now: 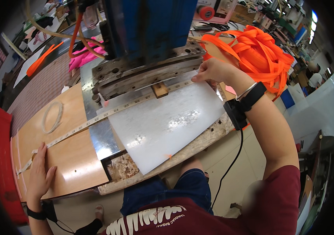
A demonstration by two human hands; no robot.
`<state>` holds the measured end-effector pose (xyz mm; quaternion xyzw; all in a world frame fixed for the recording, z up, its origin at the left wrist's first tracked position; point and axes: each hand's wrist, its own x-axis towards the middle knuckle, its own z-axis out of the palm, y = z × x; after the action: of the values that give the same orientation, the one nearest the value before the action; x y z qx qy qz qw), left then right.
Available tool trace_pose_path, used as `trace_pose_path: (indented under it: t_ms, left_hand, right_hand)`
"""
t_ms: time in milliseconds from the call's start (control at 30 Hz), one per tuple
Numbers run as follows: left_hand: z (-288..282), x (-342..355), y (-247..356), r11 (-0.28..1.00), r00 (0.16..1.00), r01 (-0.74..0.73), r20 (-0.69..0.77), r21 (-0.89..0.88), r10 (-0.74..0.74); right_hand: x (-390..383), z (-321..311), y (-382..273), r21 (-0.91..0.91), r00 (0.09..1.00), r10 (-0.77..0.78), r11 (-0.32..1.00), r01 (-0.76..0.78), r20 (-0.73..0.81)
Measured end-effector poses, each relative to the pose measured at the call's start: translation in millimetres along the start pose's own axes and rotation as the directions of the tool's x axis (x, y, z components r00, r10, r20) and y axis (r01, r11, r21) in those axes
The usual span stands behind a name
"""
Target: Measuring lengths of webbing straps and using a press machine on them in a workshop.
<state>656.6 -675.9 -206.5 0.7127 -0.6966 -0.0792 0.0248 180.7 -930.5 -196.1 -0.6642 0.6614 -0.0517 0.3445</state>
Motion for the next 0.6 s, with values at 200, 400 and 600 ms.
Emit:
trace_pose_path:
  t_ms: [200,400,600]
  left_hand:
    - [-2.2,-8.2,-11.1,1.0,1.0,0.019,-0.005,-0.014,-0.019]
    - [-0.9,-14.2,-12.1,0.996,0.996,0.088,-0.012,0.021,-0.088]
    - [0.0,-14.7,-11.7,0.994,0.994,0.106,-0.012,0.031,-0.105]
  right_hand:
    - [1.4,1.2,-0.6,0.014,0.999,-0.032,0.999,0.033,-0.017]
    - [1.3,-2.7,-1.3,0.067,0.998,0.001,0.998,-0.005,0.055]
    - [3.2,0.0,-3.5,0.089,0.998,0.049,0.995,-0.052,0.034]
